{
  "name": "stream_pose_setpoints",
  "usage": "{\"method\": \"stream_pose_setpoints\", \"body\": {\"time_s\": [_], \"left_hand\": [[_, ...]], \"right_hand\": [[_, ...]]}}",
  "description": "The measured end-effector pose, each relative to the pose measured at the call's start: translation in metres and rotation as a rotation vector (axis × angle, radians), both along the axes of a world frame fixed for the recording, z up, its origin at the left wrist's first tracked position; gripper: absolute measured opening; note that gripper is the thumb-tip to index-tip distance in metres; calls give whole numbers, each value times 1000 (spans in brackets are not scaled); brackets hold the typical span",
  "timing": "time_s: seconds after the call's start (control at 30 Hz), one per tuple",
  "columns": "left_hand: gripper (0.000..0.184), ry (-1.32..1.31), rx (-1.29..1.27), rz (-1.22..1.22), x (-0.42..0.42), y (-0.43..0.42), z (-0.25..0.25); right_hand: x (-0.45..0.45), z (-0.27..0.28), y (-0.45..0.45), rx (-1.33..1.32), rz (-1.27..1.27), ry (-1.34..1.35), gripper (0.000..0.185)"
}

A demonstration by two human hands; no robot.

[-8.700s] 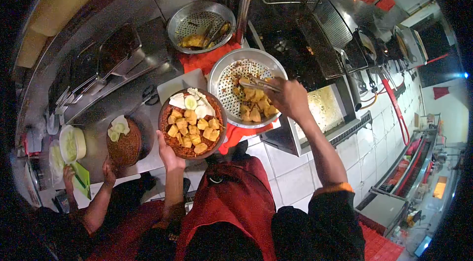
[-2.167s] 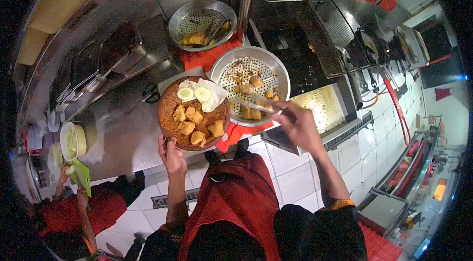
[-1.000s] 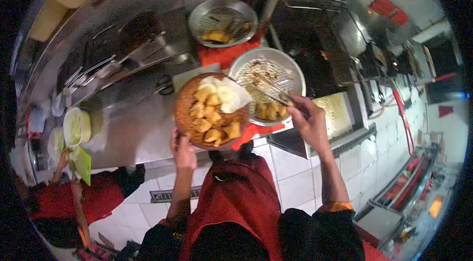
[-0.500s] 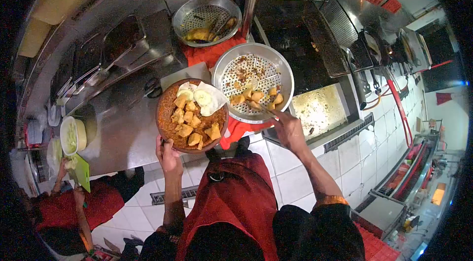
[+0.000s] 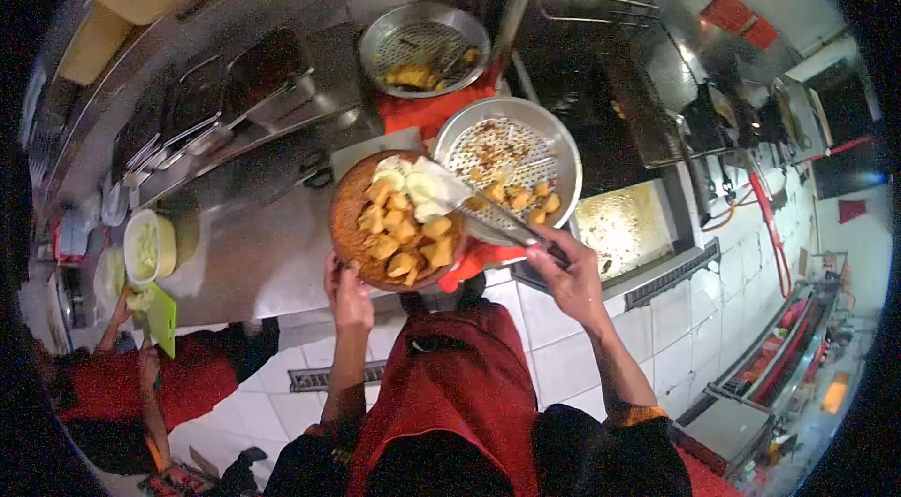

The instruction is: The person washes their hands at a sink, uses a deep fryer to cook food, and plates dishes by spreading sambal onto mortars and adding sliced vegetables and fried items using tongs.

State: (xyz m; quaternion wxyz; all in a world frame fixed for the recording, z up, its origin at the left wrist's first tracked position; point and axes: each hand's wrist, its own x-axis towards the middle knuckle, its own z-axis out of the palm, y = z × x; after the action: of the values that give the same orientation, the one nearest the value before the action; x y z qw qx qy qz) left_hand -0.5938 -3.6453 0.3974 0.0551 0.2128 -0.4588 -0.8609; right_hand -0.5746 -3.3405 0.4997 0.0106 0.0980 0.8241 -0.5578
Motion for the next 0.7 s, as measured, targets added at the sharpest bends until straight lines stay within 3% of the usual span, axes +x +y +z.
{"method": "stream_pose_setpoints", "body": {"time_s": [0.03, 0.1, 0.13, 0.3, 0.33, 0.43, 0.47, 0.5, 0.57, 0.7], "left_hand": [[30, -7, 21, -2, 0, -1, 5], [29, 48, 2, -31, 1, -11, -5], [30, 40, 16, -1, 0, -10, 1], [31, 74, 2, -42, 3, -11, 4], [31, 73, 2, -36, 3, -10, 4], [33, 48, 23, -19, 2, -10, -3], [34, 40, 38, -21, 0, -7, -3], [34, 31, 44, -11, 2, -9, -3], [36, 14, 47, 4, 3, -11, -8], [38, -42, 38, -6, 3, -9, -12]], "right_hand": [[0, -7, 13, -66, -82, 3, 35], [-4, -16, 34, 308, -57, -4, 37], [-6, -27, 36, 351, -11, 33, 37], [-18, -70, 29, 554, 151, 181, 37], [-22, -67, 25, 525, 146, 51, 38], [-27, -77, 25, 560, 131, 188, 38], [-29, -74, 24, 622, 130, 111, 34], [-26, -66, 20, 495, 79, 106, 31], [-22, -62, 21, 442, 66, 327, 31], [1, 5, 4, 427, 106, 91, 34]]}}
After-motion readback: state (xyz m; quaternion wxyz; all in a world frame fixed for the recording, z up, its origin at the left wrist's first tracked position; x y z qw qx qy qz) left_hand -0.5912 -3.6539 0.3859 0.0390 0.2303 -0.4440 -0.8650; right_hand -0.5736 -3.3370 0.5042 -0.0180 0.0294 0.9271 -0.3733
